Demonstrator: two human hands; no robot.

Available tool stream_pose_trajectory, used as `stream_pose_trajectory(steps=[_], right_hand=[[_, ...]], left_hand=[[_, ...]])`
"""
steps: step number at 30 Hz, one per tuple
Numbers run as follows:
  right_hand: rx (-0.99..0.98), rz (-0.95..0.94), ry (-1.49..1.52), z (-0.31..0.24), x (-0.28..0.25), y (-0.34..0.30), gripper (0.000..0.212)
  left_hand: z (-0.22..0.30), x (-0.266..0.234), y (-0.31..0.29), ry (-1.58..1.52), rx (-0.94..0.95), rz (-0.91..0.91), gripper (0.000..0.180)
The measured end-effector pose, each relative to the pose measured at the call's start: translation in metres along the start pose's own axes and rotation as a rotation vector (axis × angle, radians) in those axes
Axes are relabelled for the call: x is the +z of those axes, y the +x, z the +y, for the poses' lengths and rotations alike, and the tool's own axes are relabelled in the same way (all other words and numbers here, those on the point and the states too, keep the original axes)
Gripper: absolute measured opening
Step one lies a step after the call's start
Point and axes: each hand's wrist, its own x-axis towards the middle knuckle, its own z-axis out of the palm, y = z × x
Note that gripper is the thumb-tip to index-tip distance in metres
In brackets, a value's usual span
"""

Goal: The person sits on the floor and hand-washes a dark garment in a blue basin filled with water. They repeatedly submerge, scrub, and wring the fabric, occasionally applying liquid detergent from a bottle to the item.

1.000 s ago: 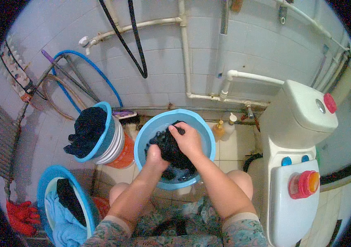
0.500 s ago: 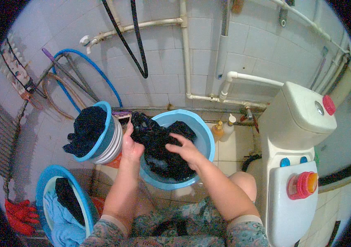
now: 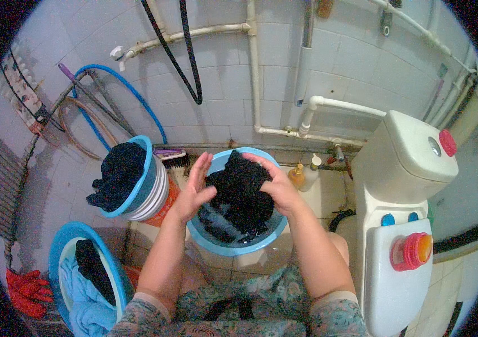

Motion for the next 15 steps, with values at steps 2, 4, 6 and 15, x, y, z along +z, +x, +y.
stream_pose_trajectory(steps=[2, 4, 6, 15], right_hand=[[0.003, -0.087, -0.070, -0.002, 0.000, -0.002, 0.070], [-0.025, -0.154, -0.196, -0.002, 0.006, -0.004, 0.070], [0.001, -0.054, -0.184, 0.006, 0.001, -0.003, 0.068], [-0.190, 0.309, -0.226, 0.009, -0.011, 0.009, 0.062]], left_hand=[[0.012, 0.010, -0.004, 0.212, 0.068, -0.178, 0.116], [0.007, 0.024, -0.011, 0.309, 0.003, -0.197, 0.119], [-0.005, 0.033, -0.010, 0.445, -0.082, -0.176, 0.113], [0.004, 0.009, -0.002, -0.337, -0.478, 0.103, 0.037]])
